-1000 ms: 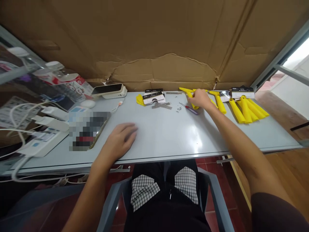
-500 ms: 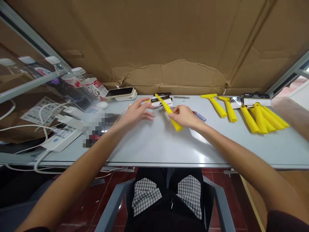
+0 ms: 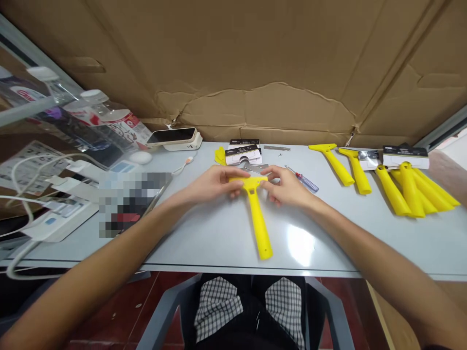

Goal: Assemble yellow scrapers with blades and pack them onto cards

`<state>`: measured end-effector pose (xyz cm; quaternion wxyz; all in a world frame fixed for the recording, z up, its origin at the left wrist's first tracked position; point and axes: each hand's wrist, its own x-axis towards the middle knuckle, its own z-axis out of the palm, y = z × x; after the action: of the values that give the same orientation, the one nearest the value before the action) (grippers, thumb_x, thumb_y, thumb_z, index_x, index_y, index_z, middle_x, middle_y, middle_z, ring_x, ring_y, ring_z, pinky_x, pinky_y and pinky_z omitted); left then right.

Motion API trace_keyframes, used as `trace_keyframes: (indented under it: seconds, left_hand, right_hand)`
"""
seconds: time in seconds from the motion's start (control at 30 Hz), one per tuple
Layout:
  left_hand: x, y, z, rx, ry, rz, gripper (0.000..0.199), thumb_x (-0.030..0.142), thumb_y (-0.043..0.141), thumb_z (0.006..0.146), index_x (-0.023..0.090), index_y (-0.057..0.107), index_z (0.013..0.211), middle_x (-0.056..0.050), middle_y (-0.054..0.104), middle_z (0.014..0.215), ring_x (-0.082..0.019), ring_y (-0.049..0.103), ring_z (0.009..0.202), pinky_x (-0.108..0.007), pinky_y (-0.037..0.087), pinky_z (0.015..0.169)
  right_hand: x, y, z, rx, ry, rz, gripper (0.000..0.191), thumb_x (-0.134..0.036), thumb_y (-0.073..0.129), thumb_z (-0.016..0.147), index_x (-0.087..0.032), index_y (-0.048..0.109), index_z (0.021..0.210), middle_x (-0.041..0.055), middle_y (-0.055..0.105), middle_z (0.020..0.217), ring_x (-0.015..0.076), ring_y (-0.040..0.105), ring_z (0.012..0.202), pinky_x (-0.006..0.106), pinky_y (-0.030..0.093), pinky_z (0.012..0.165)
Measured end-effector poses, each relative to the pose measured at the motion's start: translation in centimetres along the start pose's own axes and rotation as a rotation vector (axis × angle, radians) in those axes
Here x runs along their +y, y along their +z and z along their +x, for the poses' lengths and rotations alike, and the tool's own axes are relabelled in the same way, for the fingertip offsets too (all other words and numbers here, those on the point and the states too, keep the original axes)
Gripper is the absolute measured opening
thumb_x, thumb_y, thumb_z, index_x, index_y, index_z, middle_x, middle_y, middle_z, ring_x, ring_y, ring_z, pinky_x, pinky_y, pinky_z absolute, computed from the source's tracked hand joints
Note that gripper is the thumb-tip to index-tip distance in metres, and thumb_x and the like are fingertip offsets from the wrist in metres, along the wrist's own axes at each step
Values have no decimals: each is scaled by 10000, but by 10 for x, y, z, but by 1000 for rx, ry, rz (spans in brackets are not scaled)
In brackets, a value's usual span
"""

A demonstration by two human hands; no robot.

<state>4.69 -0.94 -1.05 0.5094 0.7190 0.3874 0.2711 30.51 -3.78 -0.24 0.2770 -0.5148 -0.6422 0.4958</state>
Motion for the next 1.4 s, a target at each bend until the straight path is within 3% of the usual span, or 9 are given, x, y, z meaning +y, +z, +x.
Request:
trace_keyframes:
  seconds: [0.13, 0.4, 0.67, 0.77, 0.87, 1.0, 1.2, 1.3, 1.4]
  left_hand:
    - [-7, 4, -2, 29, 236, 450, 281, 362, 725, 1031, 201, 820, 1241, -104, 847, 1121, -253, 771, 959, -428, 603, 896]
    - [-18, 3, 1, 27, 444, 656, 244, 281, 736, 1038, 200, 784, 1263, -110, 825, 1207, -289, 731, 1159, -470, 574, 1032]
    - [-22, 0, 1, -5, 418, 657, 302, 294, 745, 1024, 191, 757, 1307, -121, 817, 1263, -287, 733, 1187, -496, 575, 1070]
    - [-12, -5, -1, 18, 397, 594, 385, 408, 811, 962, 201, 775, 1285, -119, 811, 1286, -286, 743, 1171, -479, 594, 1046]
    - [0, -12, -2, 228, 311, 445, 326, 465, 734, 991, 222, 809, 1195, -100, 825, 1274, -266, 760, 1141, -420, 615, 1003]
    - [3, -27, 4, 578, 187, 182, 324, 499, 652, 1022, 217, 811, 1037, -100, 843, 1184, -270, 762, 1142, -414, 594, 1057]
    - [-12, -56, 19, 821, 107, -160, 296, 478, 594, 994, 216, 730, 999, -142, 817, 1249, -261, 754, 1229, -420, 585, 1061]
    - [-22, -66, 21, 807, 48, -67, 286, 415, 523, 1001, 226, 731, 1055, -146, 805, 1310, -274, 733, 1286, -458, 567, 1111]
    - [-35, -70, 19, 666, 62, 363, 391, 353, 519, 989, 208, 737, 1280, -165, 727, 1504, -307, 638, 1443, -528, 469, 1247]
  right_hand:
    - [11, -7, 4, -64, 19, -80, 217, -364, 686, 1009, -188, 732, 1126, -3, 663, 723, 130, 548, 509, 311, 440, 502]
    - [17, -22, 1, 63, -384, -730, 241, -395, 657, 1059, -223, 814, 1120, 103, 771, 1062, 271, 706, 935, 435, 526, 847]
    - [21, -17, 1, -13, -398, -847, 280, -407, 620, 1082, -227, 811, 1179, 106, 767, 1153, 284, 716, 1015, 453, 549, 883]
    - [9, -34, 0, -18, -388, -854, 362, -445, 621, 1062, -186, 808, 1233, 121, 798, 1147, 285, 726, 998, 445, 542, 897]
    - [1, -73, 1, 85, -255, -860, 400, -478, 584, 1058, -183, 813, 1201, 109, 826, 1049, 251, 724, 861, 422, 532, 831]
    - [8, -124, 6, 25, 48, -1032, 403, -606, 784, 877, -235, 806, 1033, 91, 839, 997, 291, 727, 880, 433, 531, 762]
    - [21, -133, 13, -84, 84, -1011, 274, -509, 783, 861, -278, 817, 1004, 61, 832, 970, 271, 742, 865, 415, 547, 739]
    - [19, -130, 13, -87, 65, -1008, 211, -391, 743, 871, -261, 814, 1021, 60, 829, 973, 257, 735, 848, 403, 536, 739]
    - [16, -133, 13, -23, 35, -1027, 318, -379, 721, 883, -241, 802, 1158, 73, 835, 1079, 257, 732, 872, 400, 530, 750]
